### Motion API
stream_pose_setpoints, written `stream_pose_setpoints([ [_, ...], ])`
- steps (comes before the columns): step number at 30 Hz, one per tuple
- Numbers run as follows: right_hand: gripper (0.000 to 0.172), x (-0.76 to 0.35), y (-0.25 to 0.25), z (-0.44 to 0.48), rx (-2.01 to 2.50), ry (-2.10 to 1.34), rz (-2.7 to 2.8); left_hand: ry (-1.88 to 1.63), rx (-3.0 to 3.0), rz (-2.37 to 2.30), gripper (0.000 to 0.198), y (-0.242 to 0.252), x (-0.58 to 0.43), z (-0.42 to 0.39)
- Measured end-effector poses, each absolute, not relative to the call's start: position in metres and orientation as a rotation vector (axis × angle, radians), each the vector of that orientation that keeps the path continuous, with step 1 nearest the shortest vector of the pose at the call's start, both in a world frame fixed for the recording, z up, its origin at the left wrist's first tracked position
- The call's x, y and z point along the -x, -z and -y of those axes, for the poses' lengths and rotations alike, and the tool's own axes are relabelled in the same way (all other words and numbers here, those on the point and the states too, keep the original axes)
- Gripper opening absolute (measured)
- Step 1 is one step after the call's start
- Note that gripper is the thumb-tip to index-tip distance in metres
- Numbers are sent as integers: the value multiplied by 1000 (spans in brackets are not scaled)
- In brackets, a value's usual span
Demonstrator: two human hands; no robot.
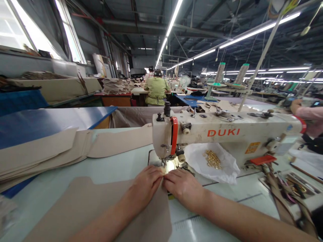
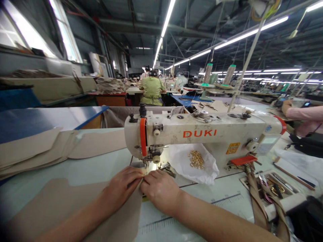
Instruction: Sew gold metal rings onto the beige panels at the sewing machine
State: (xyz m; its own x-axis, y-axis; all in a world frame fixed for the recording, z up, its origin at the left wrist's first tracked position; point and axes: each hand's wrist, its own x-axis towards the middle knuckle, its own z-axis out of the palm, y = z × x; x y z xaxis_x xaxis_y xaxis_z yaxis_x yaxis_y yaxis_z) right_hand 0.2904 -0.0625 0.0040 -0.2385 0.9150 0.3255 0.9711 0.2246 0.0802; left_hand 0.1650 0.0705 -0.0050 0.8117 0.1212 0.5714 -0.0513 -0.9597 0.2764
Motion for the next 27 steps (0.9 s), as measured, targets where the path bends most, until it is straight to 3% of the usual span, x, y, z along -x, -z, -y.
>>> stream_pose_setpoints([
  [27, 5, -305, -2, 48, 1872, 288, 2183, -823, -2713, -97, 19, 3, -186, -90],
])
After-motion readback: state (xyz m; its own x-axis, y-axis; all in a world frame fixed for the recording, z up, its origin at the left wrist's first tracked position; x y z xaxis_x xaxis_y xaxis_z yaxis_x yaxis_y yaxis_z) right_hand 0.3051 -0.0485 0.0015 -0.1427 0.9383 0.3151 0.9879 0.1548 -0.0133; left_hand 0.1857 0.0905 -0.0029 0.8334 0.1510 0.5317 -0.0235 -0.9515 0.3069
